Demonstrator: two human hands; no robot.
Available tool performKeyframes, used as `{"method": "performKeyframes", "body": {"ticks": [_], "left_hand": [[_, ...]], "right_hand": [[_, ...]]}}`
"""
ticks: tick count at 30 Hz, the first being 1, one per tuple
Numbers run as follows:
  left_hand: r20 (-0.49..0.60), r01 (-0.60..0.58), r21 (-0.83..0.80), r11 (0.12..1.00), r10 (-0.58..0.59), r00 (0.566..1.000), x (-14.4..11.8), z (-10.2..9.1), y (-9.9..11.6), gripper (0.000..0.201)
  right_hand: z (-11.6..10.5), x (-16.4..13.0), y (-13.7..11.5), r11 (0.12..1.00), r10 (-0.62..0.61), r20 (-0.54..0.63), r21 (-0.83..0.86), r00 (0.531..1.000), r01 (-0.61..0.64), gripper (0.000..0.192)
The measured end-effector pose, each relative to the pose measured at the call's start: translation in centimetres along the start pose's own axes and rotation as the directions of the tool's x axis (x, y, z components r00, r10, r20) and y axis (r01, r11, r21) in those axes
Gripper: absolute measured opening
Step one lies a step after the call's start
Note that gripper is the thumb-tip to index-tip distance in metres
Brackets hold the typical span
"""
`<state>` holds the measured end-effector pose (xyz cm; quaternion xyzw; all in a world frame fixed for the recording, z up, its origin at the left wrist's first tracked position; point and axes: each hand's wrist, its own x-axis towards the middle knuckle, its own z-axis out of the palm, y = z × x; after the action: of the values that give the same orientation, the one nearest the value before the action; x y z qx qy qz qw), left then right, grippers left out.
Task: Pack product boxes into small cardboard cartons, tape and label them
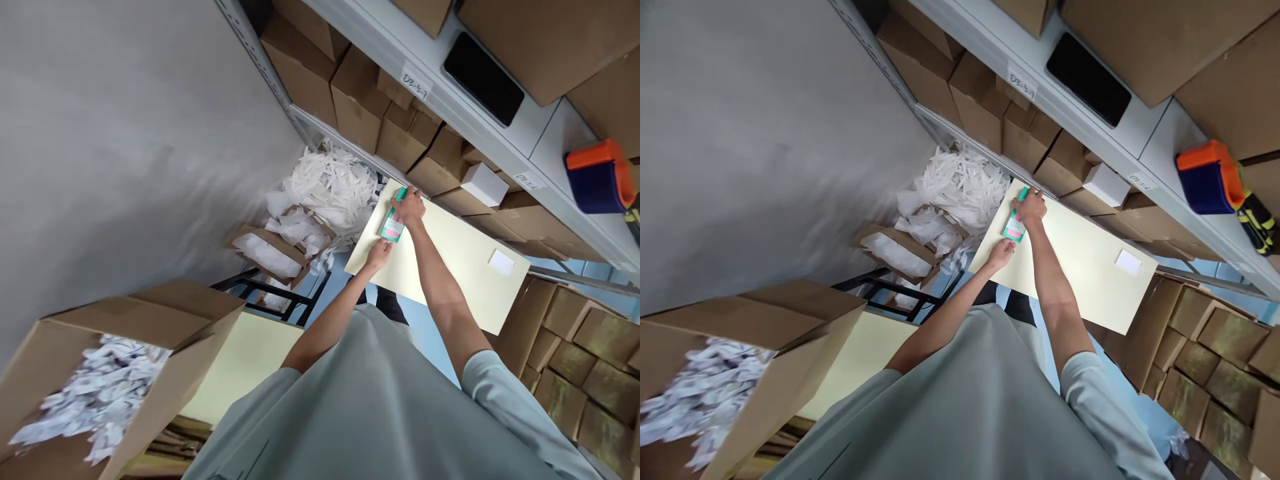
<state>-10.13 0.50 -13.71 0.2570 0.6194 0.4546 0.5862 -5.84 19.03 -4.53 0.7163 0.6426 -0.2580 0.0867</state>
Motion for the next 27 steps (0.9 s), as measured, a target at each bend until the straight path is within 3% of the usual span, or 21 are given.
{"method": "performKeyframes", "body": {"ticks": [3,6,9,14,17,20,24,27], "left_hand": [[-0.050,0.069,0.000,0.998,-0.069,0.996,-1.3,-0.1,0.5,0.025],[-0.105,0.058,-0.043,0.997,-0.062,0.992,-4.2,-0.6,1.9,0.017],[-0.190,-0.001,-0.097,0.995,-0.017,0.982,-8.2,-1.5,3.4,0.013],[-0.382,-0.154,-0.165,0.974,0.081,0.921,-16.7,-3.7,4.2,0.009],[-0.485,-0.291,-0.151,0.945,0.185,0.854,-23.5,-5.6,3.8,0.017],[-0.606,-0.391,-0.126,0.912,0.241,0.758,-31.2,-7.1,3.2,0.028],[-0.748,-0.453,-0.125,0.883,0.216,0.627,-41.1,-8.1,2.0,0.033],[-0.828,-0.495,-0.128,0.859,0.182,0.531,-47.3,-8.5,1.0,0.031]], "right_hand": [[0.4,-0.8,0.0,1.000,-0.014,-0.052,-0.001,0.999,0.014,0.077],[-0.1,-3.6,0.7,0.996,-0.078,-0.168,0.036,0.983,0.085,0.080],[-0.7,-8.4,2.1,0.975,-0.198,-0.207,0.056,0.958,0.214,0.079],[0.0,-17.2,4.4,0.891,-0.422,-0.121,0.125,0.898,0.436,0.079],[0.9,-22.2,4.0,0.784,-0.583,-0.094,0.195,0.807,0.589,0.079],[1.1,-27.6,3.0,0.652,-0.722,-0.064,0.268,0.689,0.709,0.076],[0.7,-35.3,2.1,0.534,-0.831,0.053,0.358,0.554,0.766,0.073],[1.0,-40.6,1.6,0.438,-0.897,0.138,0.392,0.419,0.809,0.076]]}}
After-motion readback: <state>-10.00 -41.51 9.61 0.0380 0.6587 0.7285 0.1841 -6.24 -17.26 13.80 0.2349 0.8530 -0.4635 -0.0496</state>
